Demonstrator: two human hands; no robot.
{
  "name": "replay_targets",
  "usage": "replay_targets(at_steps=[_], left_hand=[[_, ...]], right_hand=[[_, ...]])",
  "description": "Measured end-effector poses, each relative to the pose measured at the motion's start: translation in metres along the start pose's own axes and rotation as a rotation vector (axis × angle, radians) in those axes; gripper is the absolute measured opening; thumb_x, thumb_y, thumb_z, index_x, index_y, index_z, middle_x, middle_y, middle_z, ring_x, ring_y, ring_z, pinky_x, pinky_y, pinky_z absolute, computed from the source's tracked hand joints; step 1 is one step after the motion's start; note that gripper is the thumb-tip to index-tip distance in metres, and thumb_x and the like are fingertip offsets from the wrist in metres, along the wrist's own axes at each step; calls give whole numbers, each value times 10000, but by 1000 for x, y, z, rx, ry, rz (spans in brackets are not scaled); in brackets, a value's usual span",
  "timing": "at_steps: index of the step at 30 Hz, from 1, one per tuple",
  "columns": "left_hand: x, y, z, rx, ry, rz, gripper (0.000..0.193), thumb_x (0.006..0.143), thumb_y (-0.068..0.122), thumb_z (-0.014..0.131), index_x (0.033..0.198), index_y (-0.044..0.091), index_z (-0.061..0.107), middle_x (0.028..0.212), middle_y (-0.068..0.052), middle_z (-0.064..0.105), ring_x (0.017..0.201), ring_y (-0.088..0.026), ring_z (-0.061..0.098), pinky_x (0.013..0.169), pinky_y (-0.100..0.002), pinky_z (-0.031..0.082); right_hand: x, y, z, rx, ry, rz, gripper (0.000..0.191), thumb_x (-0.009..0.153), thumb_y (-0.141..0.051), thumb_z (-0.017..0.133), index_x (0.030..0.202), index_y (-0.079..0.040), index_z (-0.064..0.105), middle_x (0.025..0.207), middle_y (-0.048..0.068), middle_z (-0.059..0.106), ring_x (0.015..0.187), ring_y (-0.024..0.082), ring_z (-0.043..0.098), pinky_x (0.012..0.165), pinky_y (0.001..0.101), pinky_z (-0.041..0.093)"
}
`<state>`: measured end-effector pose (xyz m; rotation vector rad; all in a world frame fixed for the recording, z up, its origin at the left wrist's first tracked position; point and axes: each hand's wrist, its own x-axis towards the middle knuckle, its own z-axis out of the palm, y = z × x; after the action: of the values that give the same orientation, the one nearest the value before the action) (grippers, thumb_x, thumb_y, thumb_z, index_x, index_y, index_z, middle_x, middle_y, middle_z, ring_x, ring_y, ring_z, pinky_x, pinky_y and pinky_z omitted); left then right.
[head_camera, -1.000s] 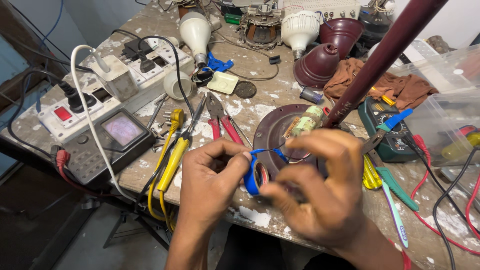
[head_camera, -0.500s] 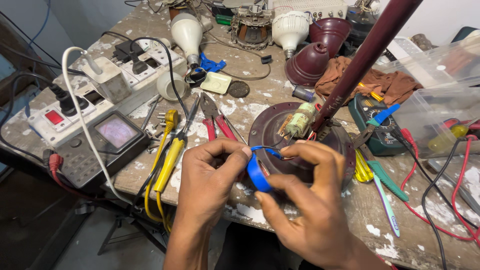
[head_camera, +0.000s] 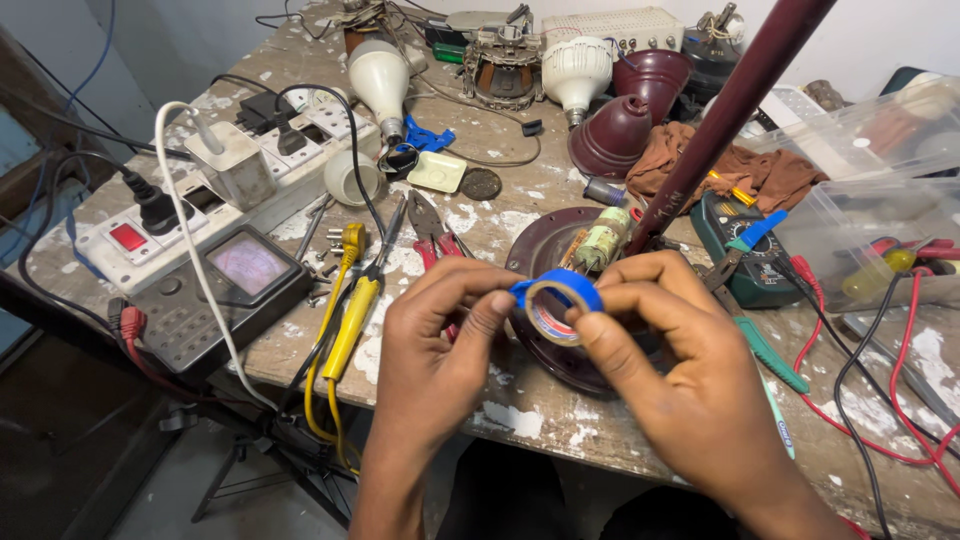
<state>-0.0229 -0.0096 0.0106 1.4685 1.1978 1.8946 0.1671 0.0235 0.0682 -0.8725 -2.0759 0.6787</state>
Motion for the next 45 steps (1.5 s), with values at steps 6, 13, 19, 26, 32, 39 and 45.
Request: replay_targets(at_steps=[6,13,19,26,32,39,45], left_hand=[[0,7,-9,10,-108,3,303,866,58,750,1169,47,737,1096,-67,733,908,-132,678,766,-260,537],[-1,4,-1,-13,-70,22,240,836,66,820,1072,48,781,993,-55,777,848,-115,710,740,-245,560],[-2,2,4,20,12,6,135,862,82,812,994,56,803,845,-20,767,687,-66,630,599,-224,493],[-3,4,3,92,34,28,112,839,61,807,945,44,773,810,-27,751,622,-76,617,541,-234,463],[-1,6,-1,131,48,99,164,826,49,813,981,39,763,868,-41,760,672,-95,650,583,-242,502],[0,11,-2,272,98,163,126,820,55,824,922,45,751,829,-35,731,651,-98,626,538,-240,477],[1,9,1,259,132,124,106,841,70,819,877,34,726,784,-22,706,597,-77,604,495,-224,461]], right_hand=[[5,3,-4,350,-16,282,278,983,-159,593,988,75,743,1066,52,618,897,125,691,763,284,631],[10,5,-12,545,-74,403,312,994,-206,592,981,84,706,970,104,664,740,144,674,583,330,610],[25,1,-18,924,-241,511,287,1010,-192,632,1118,74,639,962,107,690,738,156,691,551,311,586],[44,-12,-9,641,-253,502,312,900,-167,728,1122,48,687,790,64,689,543,102,628,464,258,540],[60,-18,-2,381,-133,472,301,854,-246,779,998,18,763,681,-2,649,461,47,497,382,224,395],[70,-8,14,118,-48,266,282,890,-296,773,844,-18,784,612,-41,623,502,5,441,419,213,307],[64,-4,19,-252,38,165,287,956,-315,762,885,-39,794,528,93,574,479,84,453,431,282,335]])
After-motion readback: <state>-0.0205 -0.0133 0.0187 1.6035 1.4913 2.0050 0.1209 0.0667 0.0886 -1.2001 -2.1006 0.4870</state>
